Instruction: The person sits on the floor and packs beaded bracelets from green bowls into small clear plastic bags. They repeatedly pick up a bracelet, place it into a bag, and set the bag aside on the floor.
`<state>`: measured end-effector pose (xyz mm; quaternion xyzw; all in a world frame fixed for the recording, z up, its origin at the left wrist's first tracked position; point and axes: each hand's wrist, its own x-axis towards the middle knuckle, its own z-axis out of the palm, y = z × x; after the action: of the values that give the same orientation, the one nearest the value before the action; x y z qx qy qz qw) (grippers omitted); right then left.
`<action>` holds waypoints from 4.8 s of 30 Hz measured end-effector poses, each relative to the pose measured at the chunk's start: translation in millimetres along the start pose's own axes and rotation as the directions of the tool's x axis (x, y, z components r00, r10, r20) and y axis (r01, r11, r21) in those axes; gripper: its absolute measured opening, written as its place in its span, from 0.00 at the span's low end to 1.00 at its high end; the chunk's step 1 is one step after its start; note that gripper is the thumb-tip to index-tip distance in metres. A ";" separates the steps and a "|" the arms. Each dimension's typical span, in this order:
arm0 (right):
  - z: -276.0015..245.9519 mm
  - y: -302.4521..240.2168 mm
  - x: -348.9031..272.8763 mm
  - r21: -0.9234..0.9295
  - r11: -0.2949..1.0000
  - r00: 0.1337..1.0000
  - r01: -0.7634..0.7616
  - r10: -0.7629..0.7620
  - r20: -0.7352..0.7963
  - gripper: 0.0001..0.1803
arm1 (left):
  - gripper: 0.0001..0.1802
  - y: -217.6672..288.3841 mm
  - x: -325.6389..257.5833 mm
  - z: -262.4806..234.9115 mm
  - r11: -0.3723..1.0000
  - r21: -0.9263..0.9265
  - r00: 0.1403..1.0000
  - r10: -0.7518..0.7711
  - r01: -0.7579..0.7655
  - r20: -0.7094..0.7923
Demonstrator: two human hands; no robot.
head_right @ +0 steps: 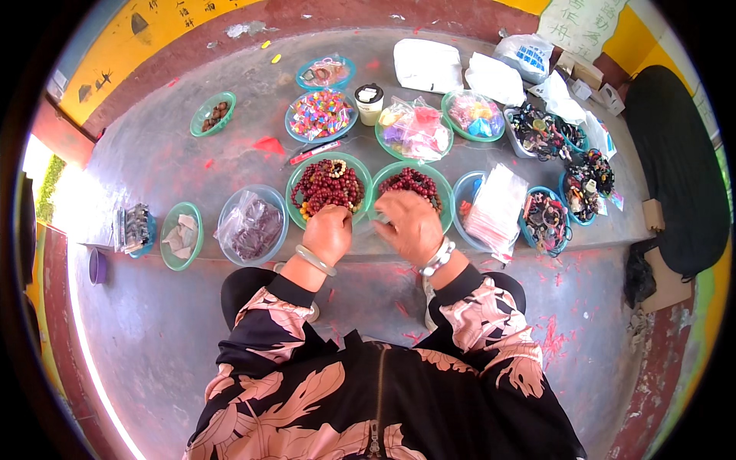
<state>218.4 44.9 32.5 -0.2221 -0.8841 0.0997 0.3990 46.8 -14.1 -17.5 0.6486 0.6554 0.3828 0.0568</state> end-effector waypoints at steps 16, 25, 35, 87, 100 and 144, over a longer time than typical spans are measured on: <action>34.0 -33.2 -36.8 -0.133 0.991 0.476 0.029 0.103 0.873 0.06 | 0.04 -3.2 -11.9 11.1 0.991 0.119 0.981 -0.077 0.057 0.175; 39.0 -19.2 -45.4 -0.092 0.994 0.479 -0.065 0.112 0.870 0.11 | 0.04 -10.6 -15.7 9.1 0.988 0.149 0.933 -0.092 0.042 0.348; -1.7 99.9 -4.7 -0.114 0.862 0.790 -0.494 0.500 0.356 0.12 | 0.08 -10.9 -10.0 -4.5 0.948 0.314 0.866 -0.202 0.055 0.458; -25.1 57.1 10.4 0.448 0.519 0.656 -0.728 0.335 0.677 0.13 | 0.11 -12.4 -6.1 3.1 0.962 0.262 0.815 -0.212 0.078 0.539; -16.8 47.7 -0.7 0.393 0.655 0.663 -0.645 0.225 0.714 0.14 | 0.09 -8.8 -9.6 9.4 0.996 0.082 0.923 -0.067 0.038 0.380; -3.6 36.6 -3.9 -0.029 0.912 0.405 -0.410 0.210 0.890 0.10 | 0.05 -4.2 -7.7 5.9 0.955 -0.295 0.985 0.036 0.015 0.168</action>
<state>234.8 75.4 19.4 -0.2596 -0.8895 0.3570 -0.1181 48.0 -17.8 -27.3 0.6668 0.5801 0.4193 0.2073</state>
